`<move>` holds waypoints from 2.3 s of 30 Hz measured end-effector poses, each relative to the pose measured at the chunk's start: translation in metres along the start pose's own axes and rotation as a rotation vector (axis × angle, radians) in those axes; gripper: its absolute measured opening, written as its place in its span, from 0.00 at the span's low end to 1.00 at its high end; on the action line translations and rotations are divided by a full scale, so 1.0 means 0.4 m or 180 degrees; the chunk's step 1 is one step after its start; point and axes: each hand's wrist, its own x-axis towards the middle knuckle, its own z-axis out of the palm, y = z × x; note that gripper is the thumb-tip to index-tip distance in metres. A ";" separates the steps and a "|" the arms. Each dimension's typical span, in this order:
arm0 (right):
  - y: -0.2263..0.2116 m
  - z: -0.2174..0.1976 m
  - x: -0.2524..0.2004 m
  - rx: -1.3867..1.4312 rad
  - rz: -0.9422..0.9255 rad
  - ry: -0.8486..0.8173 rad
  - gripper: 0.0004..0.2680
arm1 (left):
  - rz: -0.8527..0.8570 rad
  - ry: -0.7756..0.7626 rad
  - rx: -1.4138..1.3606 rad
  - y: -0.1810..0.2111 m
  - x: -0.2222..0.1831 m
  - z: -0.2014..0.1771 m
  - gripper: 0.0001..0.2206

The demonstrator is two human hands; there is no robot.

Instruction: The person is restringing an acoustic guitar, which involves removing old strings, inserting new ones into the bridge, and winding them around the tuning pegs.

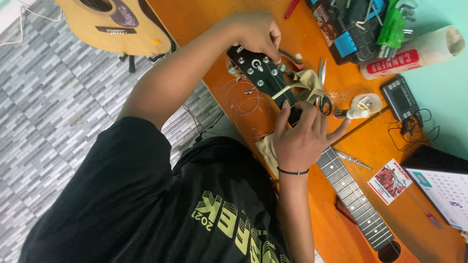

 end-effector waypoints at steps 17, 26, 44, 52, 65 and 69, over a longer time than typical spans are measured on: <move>-0.020 0.017 0.002 0.0078 0.0023 -0.0177 0.11 | 0.0054 -0.0097 -0.0313 -0.080 0.068 0.050 0.15; -0.019 0.015 0.001 0.0127 0.0044 -0.0127 0.11 | 0.0607 -0.0138 -0.0805 -0.128 0.107 0.073 0.13; -0.016 0.014 0.002 0.0219 0.0074 -0.0103 0.11 | 0.0782 -0.0156 -0.0550 -0.132 0.108 0.070 0.27; -0.018 0.013 0.005 0.0250 0.0097 -0.0093 0.10 | 0.0325 -0.0258 -0.0861 -0.089 0.095 0.070 0.10; -0.014 0.011 0.003 0.0285 0.0116 -0.0141 0.11 | 0.0389 -0.0369 -0.0928 -0.106 0.083 0.061 0.11; -0.017 0.009 0.004 0.0257 0.0124 -0.0095 0.10 | 0.0396 -0.0236 -0.0805 -0.091 0.088 0.071 0.12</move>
